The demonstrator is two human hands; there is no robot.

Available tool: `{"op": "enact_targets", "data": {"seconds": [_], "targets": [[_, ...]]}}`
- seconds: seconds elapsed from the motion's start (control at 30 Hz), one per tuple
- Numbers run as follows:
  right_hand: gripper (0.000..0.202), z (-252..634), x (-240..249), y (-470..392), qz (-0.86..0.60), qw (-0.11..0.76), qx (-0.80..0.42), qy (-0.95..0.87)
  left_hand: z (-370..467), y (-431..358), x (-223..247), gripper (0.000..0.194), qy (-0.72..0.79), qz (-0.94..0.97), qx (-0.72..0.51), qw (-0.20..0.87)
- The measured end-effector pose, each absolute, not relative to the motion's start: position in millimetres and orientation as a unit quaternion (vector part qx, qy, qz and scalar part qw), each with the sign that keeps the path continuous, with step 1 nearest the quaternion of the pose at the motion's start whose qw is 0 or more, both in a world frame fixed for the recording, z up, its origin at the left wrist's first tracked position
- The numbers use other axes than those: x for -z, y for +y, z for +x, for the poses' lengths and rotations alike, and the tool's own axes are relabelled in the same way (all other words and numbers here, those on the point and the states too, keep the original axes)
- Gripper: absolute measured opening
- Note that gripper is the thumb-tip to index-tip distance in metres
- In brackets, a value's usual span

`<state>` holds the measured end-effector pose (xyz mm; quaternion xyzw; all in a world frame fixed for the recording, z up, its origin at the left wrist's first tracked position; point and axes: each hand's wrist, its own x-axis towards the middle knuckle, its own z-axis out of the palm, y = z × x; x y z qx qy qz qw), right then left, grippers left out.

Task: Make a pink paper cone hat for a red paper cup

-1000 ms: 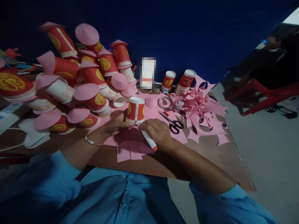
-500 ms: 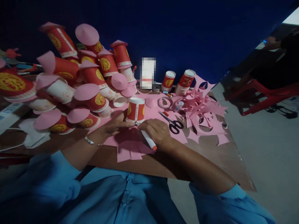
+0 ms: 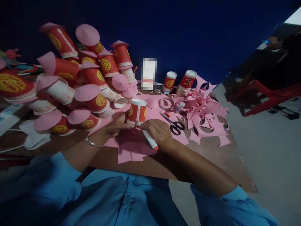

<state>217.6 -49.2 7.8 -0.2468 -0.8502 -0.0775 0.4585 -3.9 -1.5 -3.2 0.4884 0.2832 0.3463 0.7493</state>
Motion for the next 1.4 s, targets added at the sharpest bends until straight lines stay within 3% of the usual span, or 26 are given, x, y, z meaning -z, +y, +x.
{"op": "enact_targets", "data": {"seconds": [0.3, 0.83, 1.13, 1.4], "targets": [[0.008, 213.9, -11.2, -50.2, -0.252, 0.474, 0.088, -0.839, -3.1, -3.0, -2.2, 0.091, 0.288, 0.483, -0.352, 0.748], [0.015, 209.8, -13.1, -53.2, -0.24, 0.485, 0.095, -0.836, -2.4, -0.6, -1.2, 0.08, 0.285, 0.475, -0.363, 0.749], [0.009, 214.3, -10.1, -52.5, -0.242, 0.479, 0.093, -0.839, -3.3, 1.6, 1.5, 0.053, 0.265, 0.485, -0.366, 0.749], [0.008, 213.1, -10.2, -52.3, -0.239, 0.48, 0.085, -0.84, -3.1, 2.5, 3.5, 0.05, 0.252, 0.473, -0.374, 0.757]]}}
